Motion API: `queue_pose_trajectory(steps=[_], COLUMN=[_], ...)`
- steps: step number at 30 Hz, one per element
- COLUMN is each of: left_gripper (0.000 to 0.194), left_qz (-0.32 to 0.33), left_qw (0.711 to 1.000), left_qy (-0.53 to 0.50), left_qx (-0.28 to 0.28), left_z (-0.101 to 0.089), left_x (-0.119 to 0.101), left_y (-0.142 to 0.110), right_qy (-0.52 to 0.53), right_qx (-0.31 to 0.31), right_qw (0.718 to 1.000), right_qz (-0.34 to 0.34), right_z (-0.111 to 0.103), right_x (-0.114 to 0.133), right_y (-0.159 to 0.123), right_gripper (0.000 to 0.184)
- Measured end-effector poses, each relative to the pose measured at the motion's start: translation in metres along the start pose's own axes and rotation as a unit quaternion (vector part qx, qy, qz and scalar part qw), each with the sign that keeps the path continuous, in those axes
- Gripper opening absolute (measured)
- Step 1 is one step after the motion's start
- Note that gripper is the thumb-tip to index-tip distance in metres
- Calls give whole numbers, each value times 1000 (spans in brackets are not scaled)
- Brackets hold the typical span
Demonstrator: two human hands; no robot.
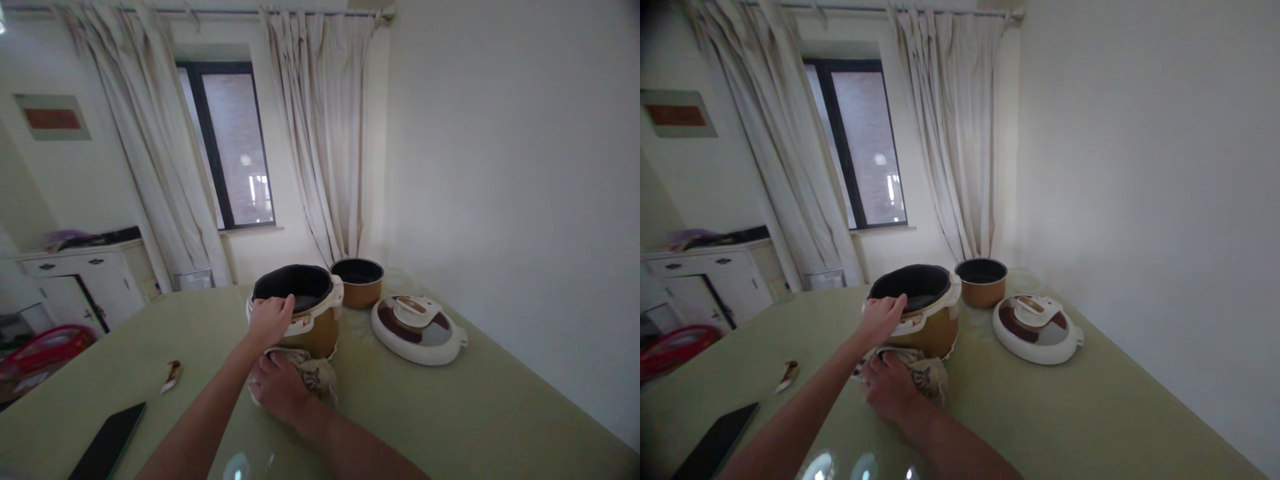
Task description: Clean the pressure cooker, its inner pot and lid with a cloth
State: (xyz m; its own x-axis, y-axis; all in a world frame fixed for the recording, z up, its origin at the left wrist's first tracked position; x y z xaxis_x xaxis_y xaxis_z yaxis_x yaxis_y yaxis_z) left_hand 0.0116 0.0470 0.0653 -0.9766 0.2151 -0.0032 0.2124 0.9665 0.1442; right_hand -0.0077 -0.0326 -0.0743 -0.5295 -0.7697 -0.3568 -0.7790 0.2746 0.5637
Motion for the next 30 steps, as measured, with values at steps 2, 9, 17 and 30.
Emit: queue_pose_trajectory(steps=[2, 9, 17, 30], left_gripper=[48, 49, 47, 51], left_qz=[28, 72, 55, 42], left_qw=[999, 994, 994, 994], left_qy=[-21, -70, -81, -86], left_qx=[1, -45, -44, -45], left_z=[0, 2, 2, 8], left_x=[3, 0, 1, 7], left_y=[-2, -11, -7, -4], right_qy=[-1, -18, -4, 58], right_qx=[25, -39, -12, 19], right_qw=[1000, 999, 998, 987], right_qz=[-18, 20, 64, 150], right_z=[5, -42, -26, -25], right_x=[3, -56, -36, -151], right_y=[-17, -92, -21, -162], right_gripper=[17, 9, 9, 33])
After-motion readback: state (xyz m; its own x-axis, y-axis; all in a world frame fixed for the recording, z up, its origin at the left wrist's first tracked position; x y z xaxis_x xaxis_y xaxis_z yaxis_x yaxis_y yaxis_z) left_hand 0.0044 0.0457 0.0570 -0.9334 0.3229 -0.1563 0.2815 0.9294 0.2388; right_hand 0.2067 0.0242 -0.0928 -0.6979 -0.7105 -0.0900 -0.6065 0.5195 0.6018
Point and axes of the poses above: each hand's wrist, its own y-axis towards the middle knuckle, its own z-axis out of the palm, x = y × z, the point moved 9 cm from there along y, towards the middle knuckle, and after that the axes turned 9 degrees about x, right-handed, at the moved point
